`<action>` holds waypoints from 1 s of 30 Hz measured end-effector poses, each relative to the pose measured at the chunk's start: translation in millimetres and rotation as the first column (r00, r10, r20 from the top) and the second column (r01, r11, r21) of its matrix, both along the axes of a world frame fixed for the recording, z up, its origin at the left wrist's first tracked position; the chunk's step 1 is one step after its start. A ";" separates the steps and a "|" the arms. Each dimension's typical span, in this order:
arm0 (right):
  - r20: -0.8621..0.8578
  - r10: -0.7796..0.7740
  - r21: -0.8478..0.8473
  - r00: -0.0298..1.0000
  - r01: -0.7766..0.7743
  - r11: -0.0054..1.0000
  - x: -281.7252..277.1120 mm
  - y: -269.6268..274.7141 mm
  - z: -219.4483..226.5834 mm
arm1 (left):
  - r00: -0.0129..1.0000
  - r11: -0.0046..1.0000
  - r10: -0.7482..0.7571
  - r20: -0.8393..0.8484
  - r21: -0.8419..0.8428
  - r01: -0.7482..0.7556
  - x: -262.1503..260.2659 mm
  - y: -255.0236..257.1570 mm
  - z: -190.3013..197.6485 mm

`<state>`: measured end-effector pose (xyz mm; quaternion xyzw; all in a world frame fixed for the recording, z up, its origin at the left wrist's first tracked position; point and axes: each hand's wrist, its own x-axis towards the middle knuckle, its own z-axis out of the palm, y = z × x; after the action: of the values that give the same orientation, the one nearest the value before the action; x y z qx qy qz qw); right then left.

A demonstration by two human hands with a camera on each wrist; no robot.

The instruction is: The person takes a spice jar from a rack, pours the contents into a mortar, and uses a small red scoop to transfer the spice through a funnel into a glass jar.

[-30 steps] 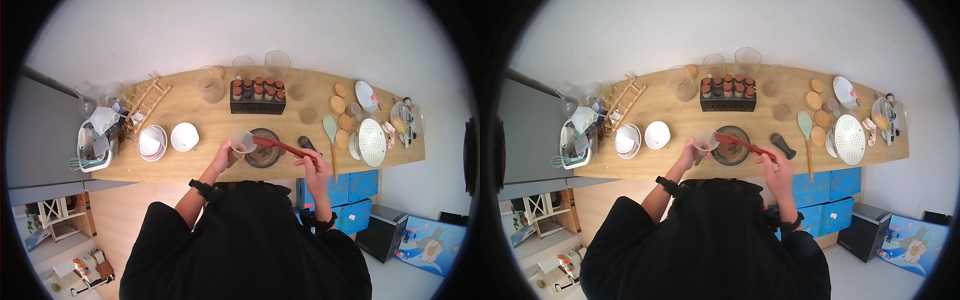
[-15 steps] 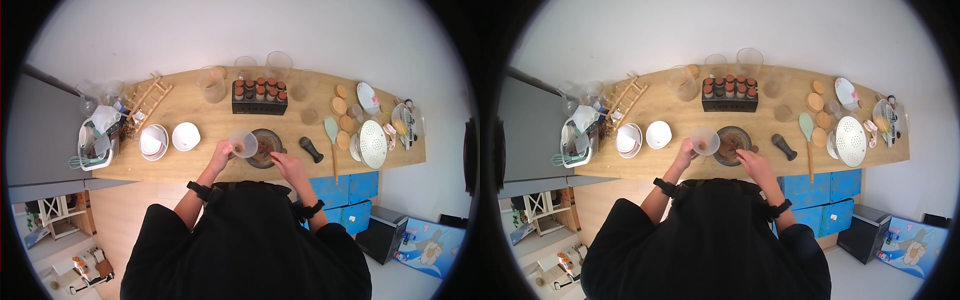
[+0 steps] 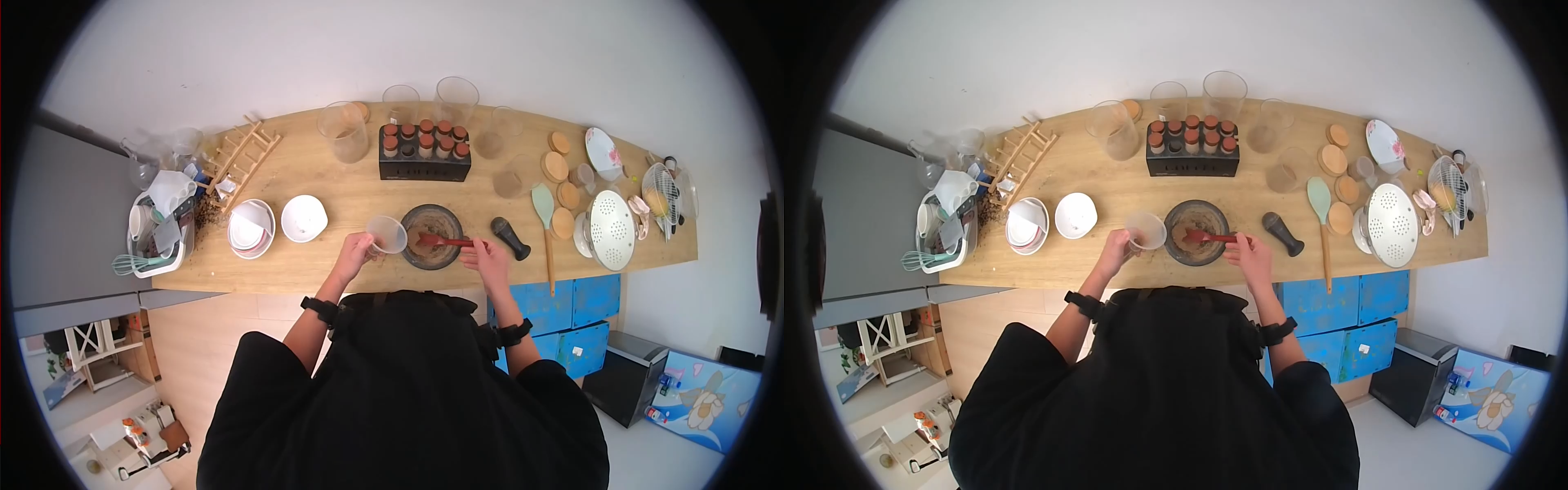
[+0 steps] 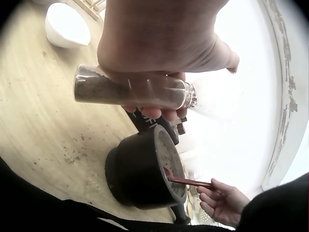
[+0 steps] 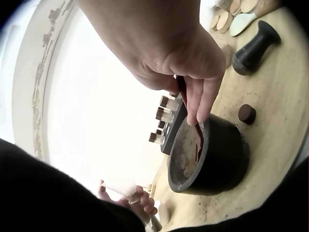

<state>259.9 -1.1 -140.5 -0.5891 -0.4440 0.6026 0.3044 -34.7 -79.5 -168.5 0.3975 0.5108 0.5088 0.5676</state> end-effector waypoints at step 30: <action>0.128 0.199 0.546 0.972 -0.236 0.804 -3.5 -37.1 122.1 | 0.907 0.989 -0.066 0.416 -0.096 0.116 21.4 20.9 11.5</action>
<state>256.5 -38.2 -18.4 -0.4389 -0.6744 0.4587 0.3772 -13.3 -58.5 -157.0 0.2701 0.3901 0.5228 0.7082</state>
